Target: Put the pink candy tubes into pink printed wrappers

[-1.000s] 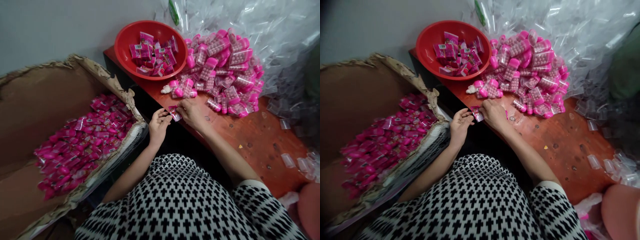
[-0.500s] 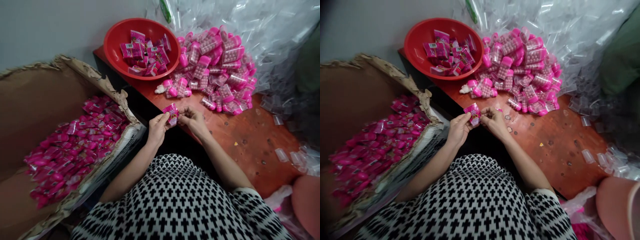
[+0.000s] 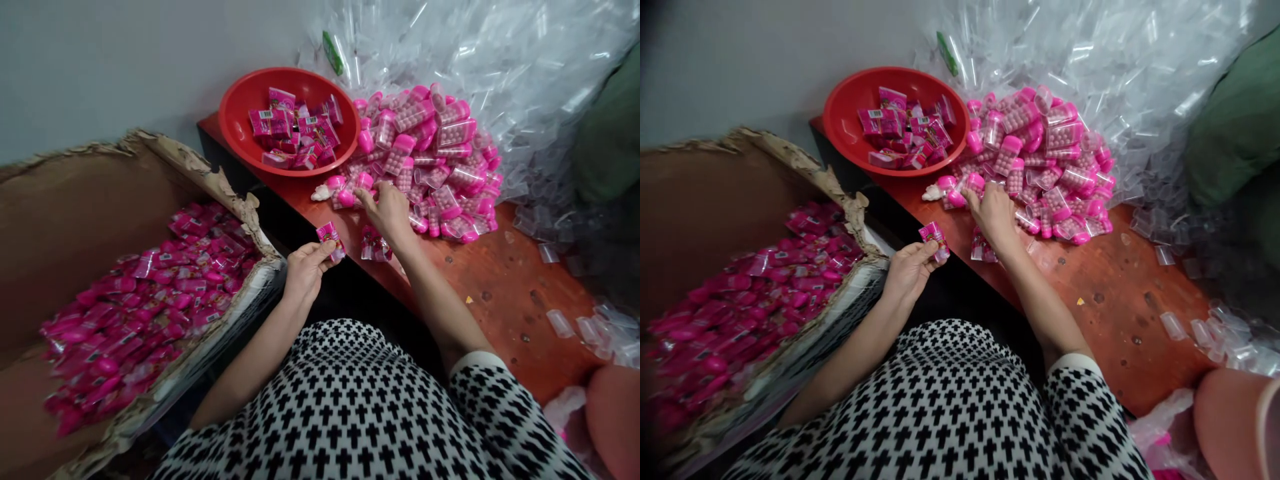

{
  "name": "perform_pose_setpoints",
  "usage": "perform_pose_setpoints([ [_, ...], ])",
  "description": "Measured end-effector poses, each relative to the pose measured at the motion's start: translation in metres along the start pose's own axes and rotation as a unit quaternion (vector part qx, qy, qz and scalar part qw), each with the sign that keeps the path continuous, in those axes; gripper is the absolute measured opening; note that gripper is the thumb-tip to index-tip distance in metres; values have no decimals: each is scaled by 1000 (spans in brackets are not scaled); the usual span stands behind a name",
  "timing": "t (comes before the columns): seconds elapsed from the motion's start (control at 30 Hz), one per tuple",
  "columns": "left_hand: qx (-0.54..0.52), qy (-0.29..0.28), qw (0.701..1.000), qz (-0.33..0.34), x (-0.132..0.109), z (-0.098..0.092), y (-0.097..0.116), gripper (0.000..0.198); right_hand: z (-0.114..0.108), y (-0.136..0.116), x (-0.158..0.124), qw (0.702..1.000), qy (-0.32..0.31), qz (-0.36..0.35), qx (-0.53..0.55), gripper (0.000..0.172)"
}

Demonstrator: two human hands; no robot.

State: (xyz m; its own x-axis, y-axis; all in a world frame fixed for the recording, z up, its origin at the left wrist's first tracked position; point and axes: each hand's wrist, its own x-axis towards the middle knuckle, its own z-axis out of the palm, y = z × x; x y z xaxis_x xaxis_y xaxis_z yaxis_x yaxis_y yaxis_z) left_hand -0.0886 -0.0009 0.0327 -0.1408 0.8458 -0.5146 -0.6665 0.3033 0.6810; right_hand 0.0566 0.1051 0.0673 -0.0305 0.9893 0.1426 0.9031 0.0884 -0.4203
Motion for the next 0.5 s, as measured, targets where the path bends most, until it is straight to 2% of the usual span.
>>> perform_pose_setpoints([
  [0.07,-24,7,1000,-11,1,-3,2,38,8,-3,11,1000,-4,2,-28,48],
  [0.17,-67,13,997,-22,3,-5,5,37,10,-2,16,1000,-11,18,-22,35],
  [0.23,-97,17,995,-34,5,-4,6,34,3,0,11,999,-7,20,29,25],
  [0.3,-127,28,990,-54,7,-2,7,28,-8,2,-6,990,-19,13,139,23],
  [0.33,-141,35,987,-66,8,0,7,25,-14,2,-18,976,-42,12,215,23],
  [0.4,-166,47,981,-84,10,3,6,20,-23,1,-47,927,-110,33,356,26],
  [0.43,-176,51,979,-89,11,5,5,19,-25,0,-63,906,-138,46,398,26],
  [0.5,-185,49,977,-91,13,8,2,20,-25,-3,-92,882,-161,63,439,26],
])
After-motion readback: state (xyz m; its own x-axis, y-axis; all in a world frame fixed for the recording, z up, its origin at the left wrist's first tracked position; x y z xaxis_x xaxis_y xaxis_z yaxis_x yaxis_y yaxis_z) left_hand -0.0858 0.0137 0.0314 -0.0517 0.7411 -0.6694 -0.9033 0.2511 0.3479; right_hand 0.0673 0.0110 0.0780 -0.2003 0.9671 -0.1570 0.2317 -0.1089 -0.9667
